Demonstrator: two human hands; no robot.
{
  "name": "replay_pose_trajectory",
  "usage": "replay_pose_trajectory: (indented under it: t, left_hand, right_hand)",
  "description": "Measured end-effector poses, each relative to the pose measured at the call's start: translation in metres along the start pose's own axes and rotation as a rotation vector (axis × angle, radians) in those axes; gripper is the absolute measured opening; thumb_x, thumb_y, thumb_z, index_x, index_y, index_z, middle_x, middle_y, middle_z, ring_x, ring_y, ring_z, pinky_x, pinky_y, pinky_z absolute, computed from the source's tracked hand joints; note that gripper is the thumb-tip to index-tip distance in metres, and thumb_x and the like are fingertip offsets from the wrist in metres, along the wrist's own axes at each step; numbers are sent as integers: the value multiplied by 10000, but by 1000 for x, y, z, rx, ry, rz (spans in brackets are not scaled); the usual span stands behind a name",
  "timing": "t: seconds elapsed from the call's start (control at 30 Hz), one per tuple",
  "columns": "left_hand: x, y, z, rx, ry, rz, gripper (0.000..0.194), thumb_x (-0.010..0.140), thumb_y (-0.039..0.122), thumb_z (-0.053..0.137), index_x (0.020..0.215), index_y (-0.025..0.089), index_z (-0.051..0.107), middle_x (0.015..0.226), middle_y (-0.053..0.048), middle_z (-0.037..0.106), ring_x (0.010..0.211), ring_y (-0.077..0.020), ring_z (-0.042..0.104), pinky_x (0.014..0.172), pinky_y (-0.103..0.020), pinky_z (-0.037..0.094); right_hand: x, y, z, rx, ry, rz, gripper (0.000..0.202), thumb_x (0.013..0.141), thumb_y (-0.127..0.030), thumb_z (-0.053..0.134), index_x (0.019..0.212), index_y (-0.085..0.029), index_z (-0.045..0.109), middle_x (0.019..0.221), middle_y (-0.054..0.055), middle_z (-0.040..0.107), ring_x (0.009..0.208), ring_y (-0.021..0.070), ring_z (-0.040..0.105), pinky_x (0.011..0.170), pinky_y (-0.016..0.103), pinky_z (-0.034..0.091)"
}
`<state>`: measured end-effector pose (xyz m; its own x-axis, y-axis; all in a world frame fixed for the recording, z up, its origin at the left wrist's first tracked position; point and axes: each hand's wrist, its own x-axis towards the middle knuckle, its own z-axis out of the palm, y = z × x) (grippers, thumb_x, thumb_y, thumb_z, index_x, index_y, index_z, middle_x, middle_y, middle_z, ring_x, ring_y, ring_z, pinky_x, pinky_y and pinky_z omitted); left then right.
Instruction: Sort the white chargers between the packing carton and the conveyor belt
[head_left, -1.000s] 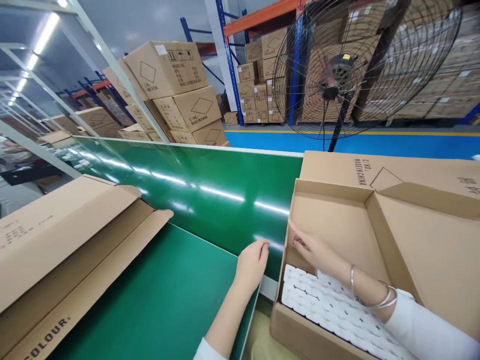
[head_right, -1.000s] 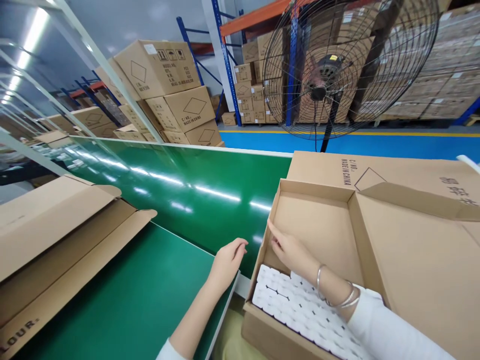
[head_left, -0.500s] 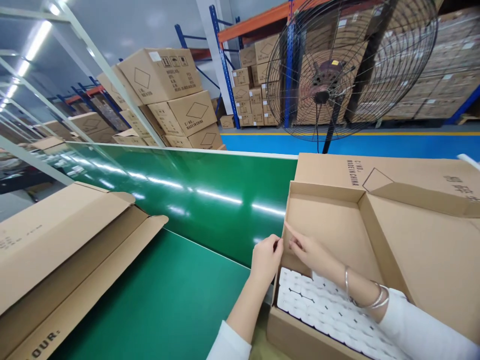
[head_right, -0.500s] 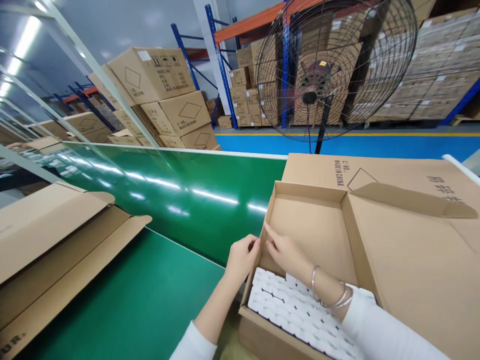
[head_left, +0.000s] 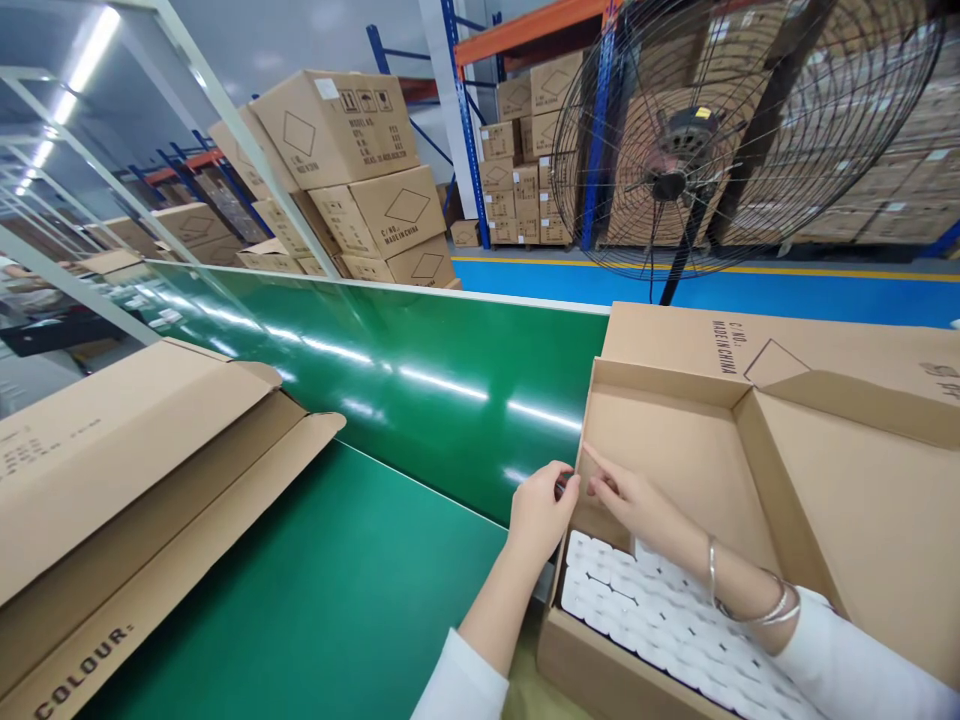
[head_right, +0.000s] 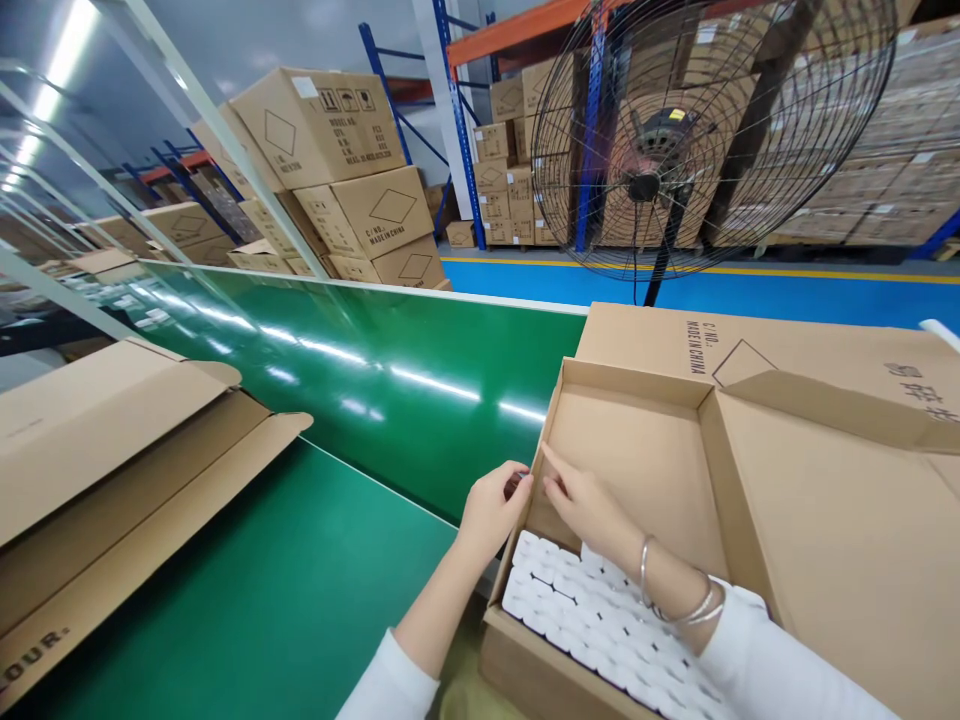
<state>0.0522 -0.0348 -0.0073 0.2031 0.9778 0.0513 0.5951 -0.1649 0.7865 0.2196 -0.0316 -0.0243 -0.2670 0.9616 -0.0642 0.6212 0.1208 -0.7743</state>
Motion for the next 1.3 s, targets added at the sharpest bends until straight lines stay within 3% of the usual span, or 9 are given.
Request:
replay_pose_trajectory:
  t: [0.17, 0.27, 0.37, 0.57, 0.73, 0.93, 1.07, 1.17, 1.3]
  left_hand:
    - [0, -1, 1, -21, -36, 21, 390, 831, 288, 502, 1215, 235, 551, 1061, -14, 670, 786, -148, 628, 774, -271, 489]
    - [2, -4, 3, -50, -63, -51, 486, 799, 321, 543, 1276, 240, 497, 1056, -11, 668, 758, -147, 634, 754, -277, 502]
    - [4, -7, 5, -65, -77, -122, 461, 781, 336, 554, 1228, 227, 529, 989, -11, 686, 741, -152, 642, 725, -270, 508]
    - [2, -5, 5, -20, -38, -65, 245, 794, 264, 493, 976, 237, 654, 908, 1, 717, 796, -170, 657, 732, -257, 499]
    - [0, -2, 3, 11, -21, -54, 257, 808, 290, 491, 998, 240, 656, 908, -9, 718, 800, -179, 655, 733, -263, 497]
    - [5, -9, 2, -111, -120, -83, 260, 812, 328, 504, 982, 207, 660, 914, -20, 704, 799, -169, 639, 752, -258, 495]
    - [7, -10, -1, -181, -173, -109, 369, 811, 361, 517, 1119, 180, 610, 956, -37, 690, 806, -163, 633, 778, -265, 498]
    - [8, -3, -4, -89, -193, -97, 419, 822, 344, 503, 1213, 206, 563, 998, -44, 688, 816, -177, 642, 773, -281, 499]
    - [11, 20, -1, 249, -131, -134, 354, 826, 315, 506, 1157, 225, 595, 967, -74, 708, 872, -246, 659, 768, -345, 501]
  right_hand:
    - [0, 5, 3, 5, 3, -55, 618, 883, -301, 319, 1474, -140, 240, 772, 12, 645, 653, 179, 584, 677, 309, 464]
    - [0, 2, 2, 1, -26, -54, 638, 882, -313, 312, 1482, -123, 206, 770, 16, 642, 635, 179, 579, 667, 310, 465]
    - [0, 1, 2, -4, -34, -46, 639, 879, -316, 309, 1479, -117, 215, 775, 20, 636, 645, 181, 577, 674, 311, 463]
    - [1, 11, 5, 11, -36, -52, 639, 877, -285, 318, 1486, -133, 197, 764, 6, 633, 625, 169, 567, 647, 292, 454]
    - [2, 14, 6, -6, -30, -58, 618, 885, -278, 320, 1485, -180, 212, 761, -5, 627, 610, 157, 563, 640, 280, 452]
    - [2, 10, 5, -17, -19, -54, 615, 882, -277, 320, 1480, -167, 231, 724, -6, 620, 602, 162, 557, 629, 280, 447]
    - [1, 8, 4, -14, -10, -37, 589, 901, -291, 299, 1478, -186, 242, 723, -9, 620, 633, 175, 574, 650, 298, 453]
    - [0, 6, 4, -24, 3, -19, 588, 896, -259, 279, 1479, -198, 237, 721, -10, 624, 656, 183, 592, 677, 312, 468]
    - [-1, 5, 3, 18, 17, 2, 564, 910, -324, 242, 1450, -181, 329, 837, 36, 691, 767, 211, 643, 749, 340, 500]
